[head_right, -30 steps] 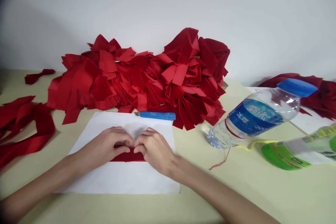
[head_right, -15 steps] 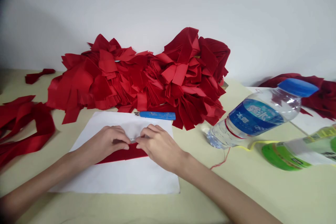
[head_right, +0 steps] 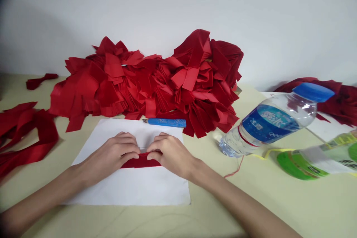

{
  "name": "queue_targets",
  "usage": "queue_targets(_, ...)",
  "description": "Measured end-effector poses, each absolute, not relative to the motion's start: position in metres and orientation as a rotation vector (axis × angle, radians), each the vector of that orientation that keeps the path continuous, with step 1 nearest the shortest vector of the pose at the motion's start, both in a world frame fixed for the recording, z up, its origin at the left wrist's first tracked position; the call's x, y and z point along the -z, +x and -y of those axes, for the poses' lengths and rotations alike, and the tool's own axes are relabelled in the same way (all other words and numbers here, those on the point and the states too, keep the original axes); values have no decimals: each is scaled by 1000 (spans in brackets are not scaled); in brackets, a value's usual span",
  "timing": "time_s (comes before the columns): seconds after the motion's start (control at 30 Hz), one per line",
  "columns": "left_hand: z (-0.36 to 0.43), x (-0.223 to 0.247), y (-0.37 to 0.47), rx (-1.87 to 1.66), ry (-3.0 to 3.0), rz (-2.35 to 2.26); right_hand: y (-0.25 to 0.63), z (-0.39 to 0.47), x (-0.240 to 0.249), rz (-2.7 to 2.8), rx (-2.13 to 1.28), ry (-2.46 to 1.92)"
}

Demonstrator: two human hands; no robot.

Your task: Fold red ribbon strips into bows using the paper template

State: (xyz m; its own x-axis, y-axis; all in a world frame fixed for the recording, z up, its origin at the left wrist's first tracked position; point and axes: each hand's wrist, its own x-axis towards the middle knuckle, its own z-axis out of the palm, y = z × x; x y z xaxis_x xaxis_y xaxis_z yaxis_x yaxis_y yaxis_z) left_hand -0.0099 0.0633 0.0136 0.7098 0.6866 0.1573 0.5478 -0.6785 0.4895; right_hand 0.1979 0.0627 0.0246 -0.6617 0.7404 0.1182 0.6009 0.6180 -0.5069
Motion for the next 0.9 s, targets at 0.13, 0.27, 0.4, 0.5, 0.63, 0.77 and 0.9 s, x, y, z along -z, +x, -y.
queue_targets(0.13, -66, -12, -13, -457, 2489, -978, 214, -67, -31, 2656, -723, -1093)
queue_targets(0.27, -66, -20, -16, -465, 2654, -984, 226, -68, -34, 2669, -475, -1180)
queue_targets(0.4, -48, -24, -14, -647, 3167, -929, 221, -52, -34, 2566, 200, -1194)
queue_targets(0.5, -25, -12, -11, -743, 3481, -785, 212, -29, -31, 2537, 190, -1198)
queue_targets(0.63, 0, 8, -9, -675, 3422, -751, 198, -5, -18, 2624, -26, -1057)
queue_targets(0.77, 3, 8, -6, -548, 2902, -984, 190, -1, -8, 2724, 1, -992)
queue_targets(0.9, -8, -6, 0, -458, 2362, -1219, 188, -9, -11, 2738, -177, -1075)
